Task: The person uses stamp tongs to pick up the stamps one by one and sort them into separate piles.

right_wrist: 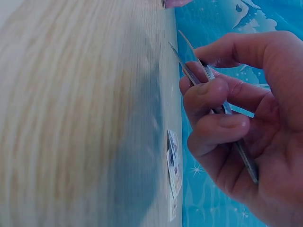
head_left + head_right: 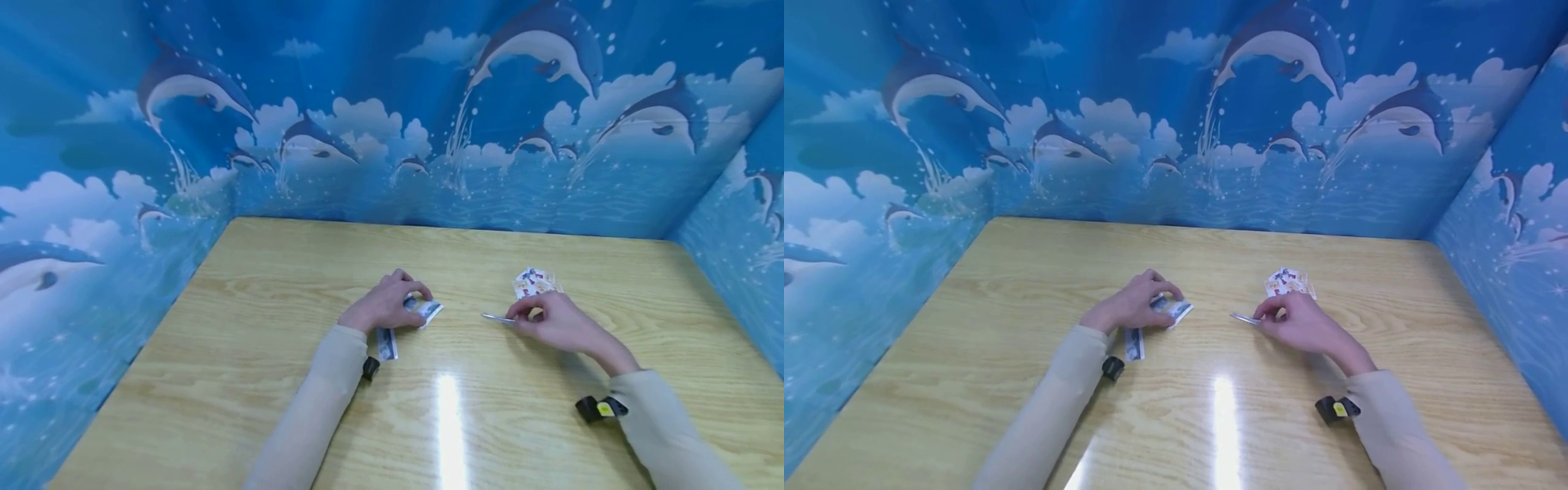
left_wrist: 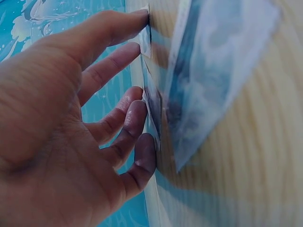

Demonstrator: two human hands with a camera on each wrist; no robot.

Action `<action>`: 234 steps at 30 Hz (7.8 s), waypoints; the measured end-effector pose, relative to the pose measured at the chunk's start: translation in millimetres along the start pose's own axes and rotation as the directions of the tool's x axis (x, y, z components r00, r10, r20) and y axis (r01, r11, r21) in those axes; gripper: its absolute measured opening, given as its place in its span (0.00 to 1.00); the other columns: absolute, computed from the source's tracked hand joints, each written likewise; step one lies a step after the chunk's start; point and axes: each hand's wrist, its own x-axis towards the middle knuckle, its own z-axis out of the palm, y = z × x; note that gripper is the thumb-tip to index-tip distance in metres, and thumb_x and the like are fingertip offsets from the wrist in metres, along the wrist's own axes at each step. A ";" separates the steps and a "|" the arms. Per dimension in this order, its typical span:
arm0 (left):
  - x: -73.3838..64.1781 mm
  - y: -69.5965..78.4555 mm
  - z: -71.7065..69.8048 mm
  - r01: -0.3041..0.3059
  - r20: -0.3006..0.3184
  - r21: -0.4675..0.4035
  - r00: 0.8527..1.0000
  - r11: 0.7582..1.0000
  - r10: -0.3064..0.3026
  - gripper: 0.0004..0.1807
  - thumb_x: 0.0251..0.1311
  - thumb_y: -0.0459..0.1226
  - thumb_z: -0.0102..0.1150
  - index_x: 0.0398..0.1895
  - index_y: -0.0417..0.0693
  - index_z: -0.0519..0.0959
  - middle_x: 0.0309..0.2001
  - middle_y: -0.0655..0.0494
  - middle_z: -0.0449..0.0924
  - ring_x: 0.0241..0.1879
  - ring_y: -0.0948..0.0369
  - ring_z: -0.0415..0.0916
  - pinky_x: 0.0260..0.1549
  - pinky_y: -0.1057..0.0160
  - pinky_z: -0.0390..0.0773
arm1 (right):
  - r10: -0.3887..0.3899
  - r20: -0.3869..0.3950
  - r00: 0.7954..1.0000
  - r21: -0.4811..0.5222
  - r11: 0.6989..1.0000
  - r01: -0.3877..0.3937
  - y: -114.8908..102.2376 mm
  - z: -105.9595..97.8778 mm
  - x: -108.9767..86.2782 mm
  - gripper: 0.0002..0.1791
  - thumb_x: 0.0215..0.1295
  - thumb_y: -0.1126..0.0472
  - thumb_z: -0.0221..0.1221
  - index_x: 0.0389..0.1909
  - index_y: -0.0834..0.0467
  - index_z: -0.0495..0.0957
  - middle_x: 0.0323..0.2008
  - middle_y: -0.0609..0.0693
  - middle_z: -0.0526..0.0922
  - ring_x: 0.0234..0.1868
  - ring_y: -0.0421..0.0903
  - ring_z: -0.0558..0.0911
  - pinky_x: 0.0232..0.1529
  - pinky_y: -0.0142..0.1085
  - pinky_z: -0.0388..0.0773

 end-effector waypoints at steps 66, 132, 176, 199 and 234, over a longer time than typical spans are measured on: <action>1.8 -1.7 -1.6 -0.024 0.003 0.010 1.000 1.000 0.024 0.24 0.61 0.48 0.70 0.61 0.68 0.79 0.67 0.50 0.66 0.63 0.52 0.66 0.58 0.50 0.73 | -0.079 0.127 0.989 0.058 0.996 0.072 -34.4 32.1 59.9 0.07 0.62 0.64 0.62 0.38 0.55 0.87 0.33 0.46 0.88 0.31 0.43 0.79 0.33 0.35 0.75; -21.0 -35.7 -19.8 -0.026 0.000 -0.045 1.000 0.999 0.026 0.25 0.63 0.45 0.69 0.64 0.66 0.79 0.66 0.47 0.66 0.64 0.50 0.66 0.66 0.44 0.70 | 0.096 -0.143 0.985 0.211 0.975 -0.064 -51.7 35.4 140.0 0.12 0.64 0.63 0.59 0.45 0.60 0.87 0.38 0.54 0.85 0.41 0.47 0.77 0.43 0.36 0.71; -21.4 -36.3 -17.0 -0.014 -0.007 -0.042 1.000 0.999 0.013 0.24 0.63 0.45 0.69 0.63 0.65 0.80 0.67 0.47 0.66 0.65 0.49 0.66 0.66 0.44 0.69 | -0.004 0.037 0.999 0.105 0.995 0.000 -40.8 39.3 72.9 0.10 0.63 0.64 0.61 0.42 0.58 0.87 0.32 0.50 0.85 0.29 0.43 0.75 0.31 0.34 0.71; -20.1 -36.0 -14.8 -0.001 -0.011 -0.035 1.000 0.999 0.001 0.24 0.63 0.45 0.69 0.63 0.66 0.80 0.67 0.47 0.66 0.65 0.49 0.65 0.65 0.45 0.70 | -0.028 0.079 0.997 0.170 0.985 0.014 -51.5 54.5 73.1 0.08 0.63 0.64 0.63 0.41 0.59 0.87 0.36 0.51 0.87 0.34 0.44 0.79 0.39 0.37 0.75; -20.4 -35.4 -15.6 0.005 -0.024 -0.033 1.000 0.999 -0.005 0.25 0.63 0.46 0.69 0.64 0.66 0.79 0.66 0.48 0.66 0.65 0.50 0.65 0.65 0.44 0.70 | -0.051 0.088 0.995 0.202 0.979 0.032 -72.1 70.4 75.2 0.09 0.61 0.67 0.61 0.40 0.58 0.87 0.32 0.49 0.85 0.28 0.42 0.76 0.29 0.33 0.70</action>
